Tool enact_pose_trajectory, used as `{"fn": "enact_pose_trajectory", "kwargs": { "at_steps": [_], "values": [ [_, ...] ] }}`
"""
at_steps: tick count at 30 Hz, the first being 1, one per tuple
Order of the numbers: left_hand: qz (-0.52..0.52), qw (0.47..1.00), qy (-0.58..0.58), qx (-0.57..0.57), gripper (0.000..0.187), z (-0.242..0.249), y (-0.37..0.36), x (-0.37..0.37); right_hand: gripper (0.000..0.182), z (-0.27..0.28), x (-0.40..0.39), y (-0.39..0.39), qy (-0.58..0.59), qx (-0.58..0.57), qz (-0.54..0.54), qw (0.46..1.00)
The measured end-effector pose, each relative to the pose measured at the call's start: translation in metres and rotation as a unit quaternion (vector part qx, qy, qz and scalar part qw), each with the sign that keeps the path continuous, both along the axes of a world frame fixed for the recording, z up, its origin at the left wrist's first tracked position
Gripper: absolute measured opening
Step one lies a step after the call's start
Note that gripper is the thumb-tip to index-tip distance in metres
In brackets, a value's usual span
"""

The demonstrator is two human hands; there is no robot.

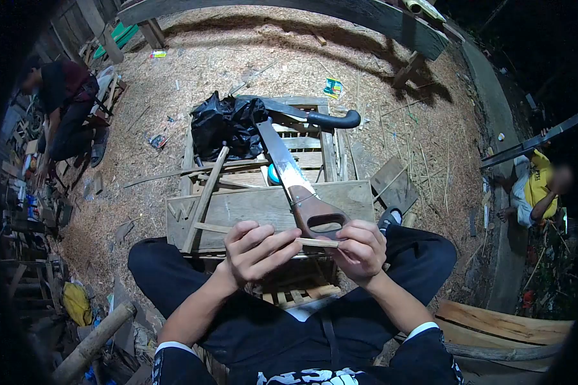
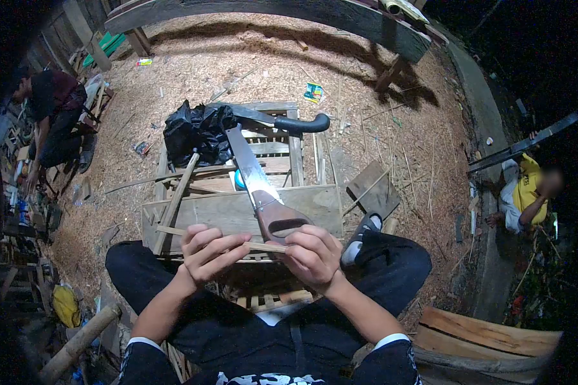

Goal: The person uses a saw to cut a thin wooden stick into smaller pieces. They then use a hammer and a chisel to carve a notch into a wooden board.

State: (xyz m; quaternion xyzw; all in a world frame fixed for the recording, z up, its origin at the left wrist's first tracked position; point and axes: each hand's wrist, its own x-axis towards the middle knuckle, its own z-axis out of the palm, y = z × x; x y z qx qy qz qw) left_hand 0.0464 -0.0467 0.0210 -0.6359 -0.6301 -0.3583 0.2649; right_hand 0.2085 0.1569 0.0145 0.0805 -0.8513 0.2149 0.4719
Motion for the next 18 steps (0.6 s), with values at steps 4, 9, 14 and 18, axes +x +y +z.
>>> {"fn": "enact_pose_trajectory", "kwargs": {
  "at_steps": [4,9,14,18],
  "values": [
    [0.004,1.000,0.001,0.000,0.027,-0.0004,0.0006,0.0003,0.041,0.0013,0.0014,0.0005,-0.023,0.001,-0.001,1.000],
    [0.006,1.000,0.004,0.000,0.026,0.0006,0.0010,0.0000,0.038,-0.0011,-0.0009,0.0014,0.000,-0.016,0.005,1.000],
    [0.010,1.000,0.003,0.000,0.026,0.0005,0.0018,0.0007,0.039,0.0034,-0.0024,0.0004,0.003,-0.020,-0.002,1.000],
    [0.009,1.000,0.002,0.004,0.026,-0.0015,0.0026,0.0007,0.040,0.0045,-0.0022,-0.0001,-0.004,-0.017,-0.009,1.000]
  ]
}}
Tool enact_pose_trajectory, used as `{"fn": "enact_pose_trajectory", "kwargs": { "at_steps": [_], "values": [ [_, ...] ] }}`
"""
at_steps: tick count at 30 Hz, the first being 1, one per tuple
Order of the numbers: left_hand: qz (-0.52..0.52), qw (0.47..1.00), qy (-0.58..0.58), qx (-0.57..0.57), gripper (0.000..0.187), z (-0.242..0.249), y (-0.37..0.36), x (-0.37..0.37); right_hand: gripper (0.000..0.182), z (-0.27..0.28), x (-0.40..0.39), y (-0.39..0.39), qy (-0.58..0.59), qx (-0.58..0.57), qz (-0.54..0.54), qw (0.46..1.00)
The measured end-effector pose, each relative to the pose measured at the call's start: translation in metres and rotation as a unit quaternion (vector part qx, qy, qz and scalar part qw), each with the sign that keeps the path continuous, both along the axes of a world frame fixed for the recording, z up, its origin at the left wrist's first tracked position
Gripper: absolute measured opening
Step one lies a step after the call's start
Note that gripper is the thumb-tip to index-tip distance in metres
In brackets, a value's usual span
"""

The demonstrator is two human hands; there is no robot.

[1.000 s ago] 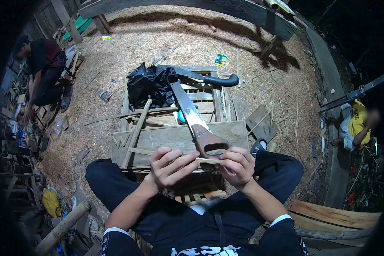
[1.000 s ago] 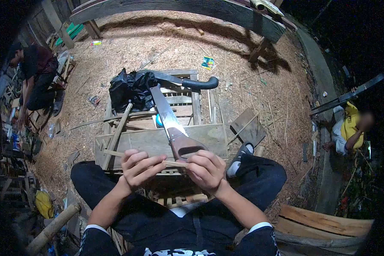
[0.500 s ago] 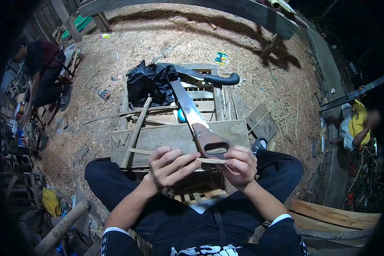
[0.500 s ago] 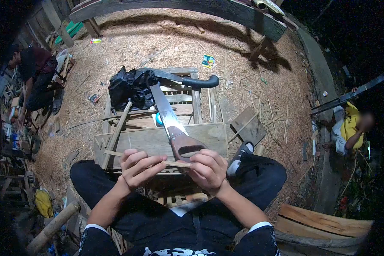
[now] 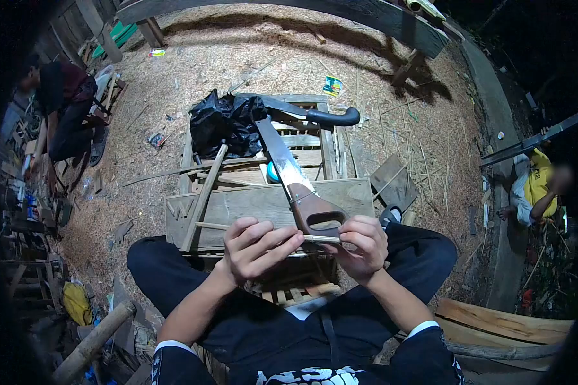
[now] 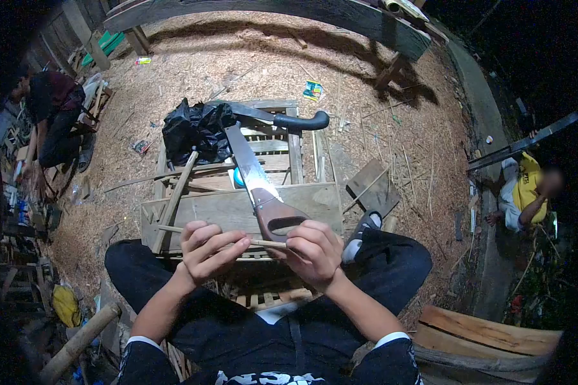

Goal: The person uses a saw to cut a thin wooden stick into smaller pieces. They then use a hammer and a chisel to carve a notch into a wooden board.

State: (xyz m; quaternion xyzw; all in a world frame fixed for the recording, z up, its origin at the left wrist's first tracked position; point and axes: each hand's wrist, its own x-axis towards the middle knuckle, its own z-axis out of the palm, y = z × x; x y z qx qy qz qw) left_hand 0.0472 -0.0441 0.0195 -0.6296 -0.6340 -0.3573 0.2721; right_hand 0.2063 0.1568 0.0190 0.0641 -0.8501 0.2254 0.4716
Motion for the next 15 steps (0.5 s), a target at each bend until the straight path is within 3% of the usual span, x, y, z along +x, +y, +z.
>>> {"fn": "enact_pose_trajectory", "kwargs": {
  "at_steps": [4,15],
  "values": [
    [-0.004,1.000,0.003,0.016,0.032,-0.0007,0.0024,-0.0007,0.045,0.0021,-0.0010,-0.0004,0.000,-0.001,-0.001,1.000],
    [0.009,1.000,0.022,-0.004,0.027,0.0002,-0.0001,-0.0001,0.050,0.0022,-0.0019,-0.0021,0.000,-0.011,-0.003,1.000]
  ]
}}
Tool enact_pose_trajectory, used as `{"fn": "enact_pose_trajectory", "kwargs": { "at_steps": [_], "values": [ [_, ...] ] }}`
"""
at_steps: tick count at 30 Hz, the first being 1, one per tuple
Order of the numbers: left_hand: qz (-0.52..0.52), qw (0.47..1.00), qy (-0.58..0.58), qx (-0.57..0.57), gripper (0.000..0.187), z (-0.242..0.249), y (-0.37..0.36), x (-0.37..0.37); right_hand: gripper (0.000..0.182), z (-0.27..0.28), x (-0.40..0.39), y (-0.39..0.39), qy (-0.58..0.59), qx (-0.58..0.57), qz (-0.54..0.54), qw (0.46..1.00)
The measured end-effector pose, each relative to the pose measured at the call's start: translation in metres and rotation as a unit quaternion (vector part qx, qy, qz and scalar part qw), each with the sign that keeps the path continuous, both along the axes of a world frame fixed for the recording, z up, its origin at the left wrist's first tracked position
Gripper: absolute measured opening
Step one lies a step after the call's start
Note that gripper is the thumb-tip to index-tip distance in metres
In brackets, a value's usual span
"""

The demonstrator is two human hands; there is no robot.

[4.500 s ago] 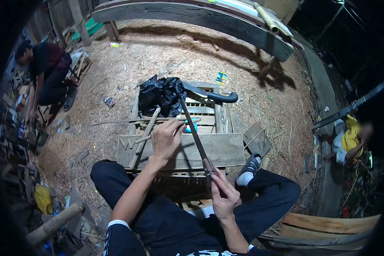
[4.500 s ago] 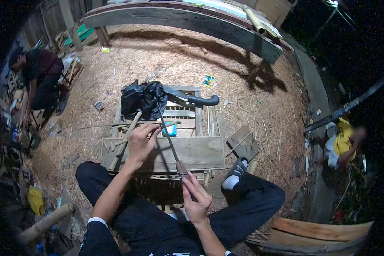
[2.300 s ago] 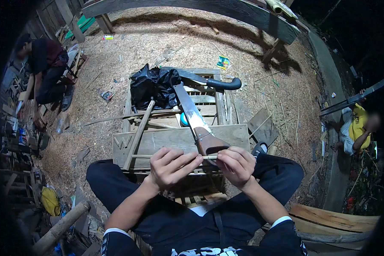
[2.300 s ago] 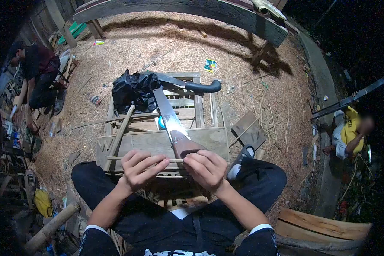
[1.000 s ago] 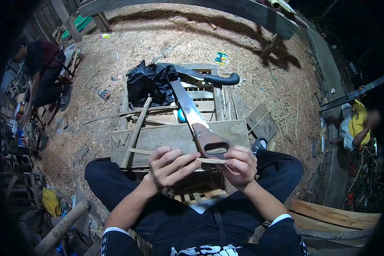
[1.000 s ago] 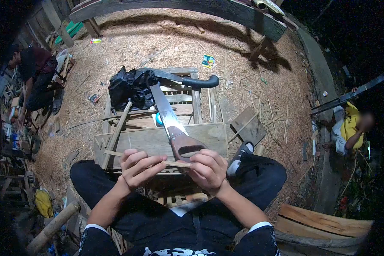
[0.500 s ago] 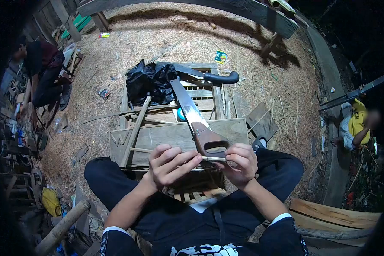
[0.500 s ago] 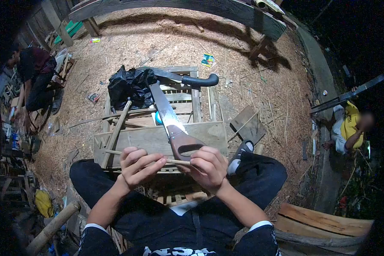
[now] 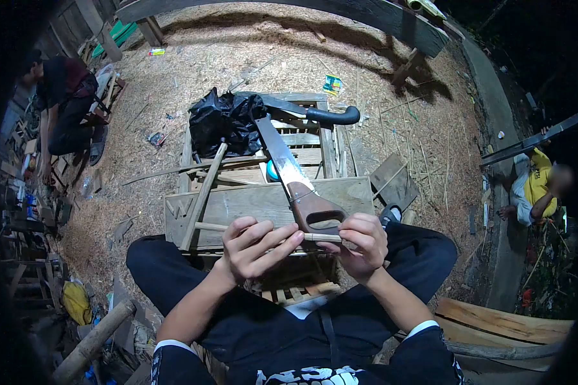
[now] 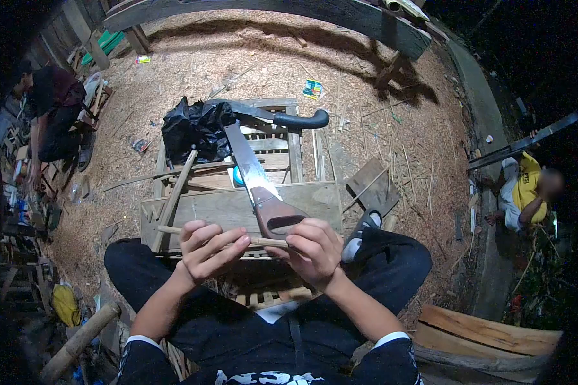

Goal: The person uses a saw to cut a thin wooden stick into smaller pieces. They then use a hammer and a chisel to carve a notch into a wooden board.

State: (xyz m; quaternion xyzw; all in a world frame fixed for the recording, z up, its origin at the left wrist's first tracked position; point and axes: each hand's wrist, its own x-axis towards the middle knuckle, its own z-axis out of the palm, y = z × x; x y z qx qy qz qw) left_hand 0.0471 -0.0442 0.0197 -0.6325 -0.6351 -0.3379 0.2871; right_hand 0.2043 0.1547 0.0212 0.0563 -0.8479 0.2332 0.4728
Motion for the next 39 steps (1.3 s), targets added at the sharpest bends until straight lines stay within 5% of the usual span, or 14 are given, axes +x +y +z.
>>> {"fn": "enact_pose_trajectory", "kwargs": {
  "at_steps": [39],
  "values": [
    [0.048,0.997,-0.049,-0.044,0.027,0.001,0.009,-0.011,0.039,-0.007,-0.008,-0.001,-0.080,-0.009,-0.044,0.996]
  ]
}}
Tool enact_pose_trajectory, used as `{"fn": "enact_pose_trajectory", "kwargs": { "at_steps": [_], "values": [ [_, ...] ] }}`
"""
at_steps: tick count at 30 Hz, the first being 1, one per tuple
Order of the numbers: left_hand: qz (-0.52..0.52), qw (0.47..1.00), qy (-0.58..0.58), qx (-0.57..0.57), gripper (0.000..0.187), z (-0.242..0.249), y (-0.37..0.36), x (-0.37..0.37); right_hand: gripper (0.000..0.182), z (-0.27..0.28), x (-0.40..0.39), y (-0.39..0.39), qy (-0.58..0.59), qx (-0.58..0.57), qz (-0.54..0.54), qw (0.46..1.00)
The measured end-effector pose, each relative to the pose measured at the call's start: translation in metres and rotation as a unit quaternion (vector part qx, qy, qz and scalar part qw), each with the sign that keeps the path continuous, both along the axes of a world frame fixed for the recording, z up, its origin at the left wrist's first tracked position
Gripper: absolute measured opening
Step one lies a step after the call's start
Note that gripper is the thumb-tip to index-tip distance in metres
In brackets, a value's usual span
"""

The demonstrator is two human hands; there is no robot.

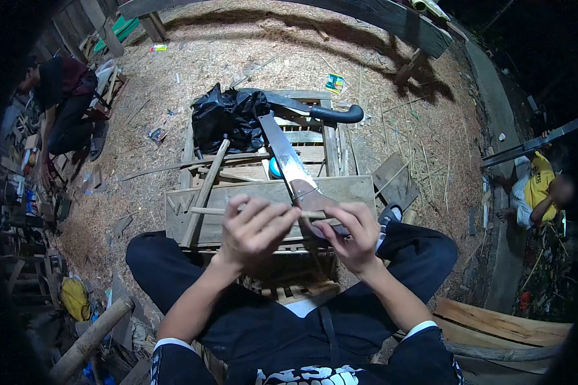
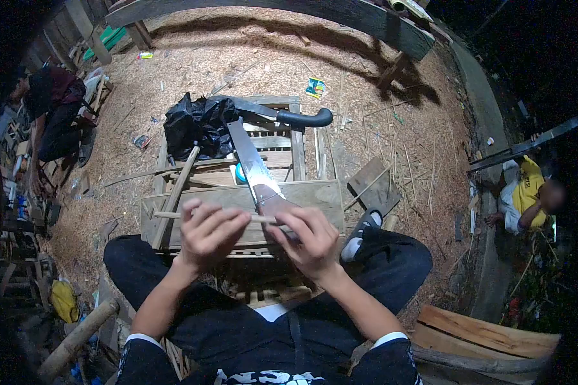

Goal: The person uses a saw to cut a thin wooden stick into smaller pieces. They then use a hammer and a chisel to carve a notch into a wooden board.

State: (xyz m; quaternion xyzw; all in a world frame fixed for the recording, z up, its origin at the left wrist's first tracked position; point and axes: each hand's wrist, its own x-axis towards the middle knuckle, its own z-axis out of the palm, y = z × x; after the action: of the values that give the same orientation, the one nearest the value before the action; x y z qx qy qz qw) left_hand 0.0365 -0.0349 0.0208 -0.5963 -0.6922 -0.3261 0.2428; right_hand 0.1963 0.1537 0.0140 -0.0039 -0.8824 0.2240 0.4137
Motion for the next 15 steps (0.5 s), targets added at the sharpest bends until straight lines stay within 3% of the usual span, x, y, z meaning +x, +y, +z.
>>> {"fn": "enact_pose_trajectory", "kwargs": {
  "at_steps": [2,3,6,9,11,15],
  "values": [
    [0.029,0.999,-0.024,-0.034,0.024,-0.002,0.002,-0.011,0.058,0.000,-0.004,0.000,-0.164,-0.022,-0.004,0.986],
    [0.032,0.998,-0.037,-0.046,0.023,-0.006,0.002,-0.017,0.058,-0.001,-0.006,-0.002,-0.162,-0.023,-0.004,0.987],
    [0.037,0.995,-0.056,-0.073,0.024,-0.009,0.000,-0.024,0.094,-0.013,-0.004,-0.008,-0.245,0.050,-0.002,0.968],
    [0.050,0.989,-0.091,-0.106,0.025,-0.009,-0.001,-0.026,0.091,-0.025,0.001,-0.009,-0.341,0.017,0.012,0.940],
    [0.052,0.986,-0.125,-0.103,0.024,-0.008,-0.001,-0.027,0.082,-0.028,0.000,-0.011,-0.319,0.023,0.011,0.948],
    [0.054,0.985,-0.145,-0.081,0.022,-0.005,-0.001,-0.027,0.060,-0.019,-0.001,-0.011,-0.205,-0.122,-0.057,0.970]
  ]
}}
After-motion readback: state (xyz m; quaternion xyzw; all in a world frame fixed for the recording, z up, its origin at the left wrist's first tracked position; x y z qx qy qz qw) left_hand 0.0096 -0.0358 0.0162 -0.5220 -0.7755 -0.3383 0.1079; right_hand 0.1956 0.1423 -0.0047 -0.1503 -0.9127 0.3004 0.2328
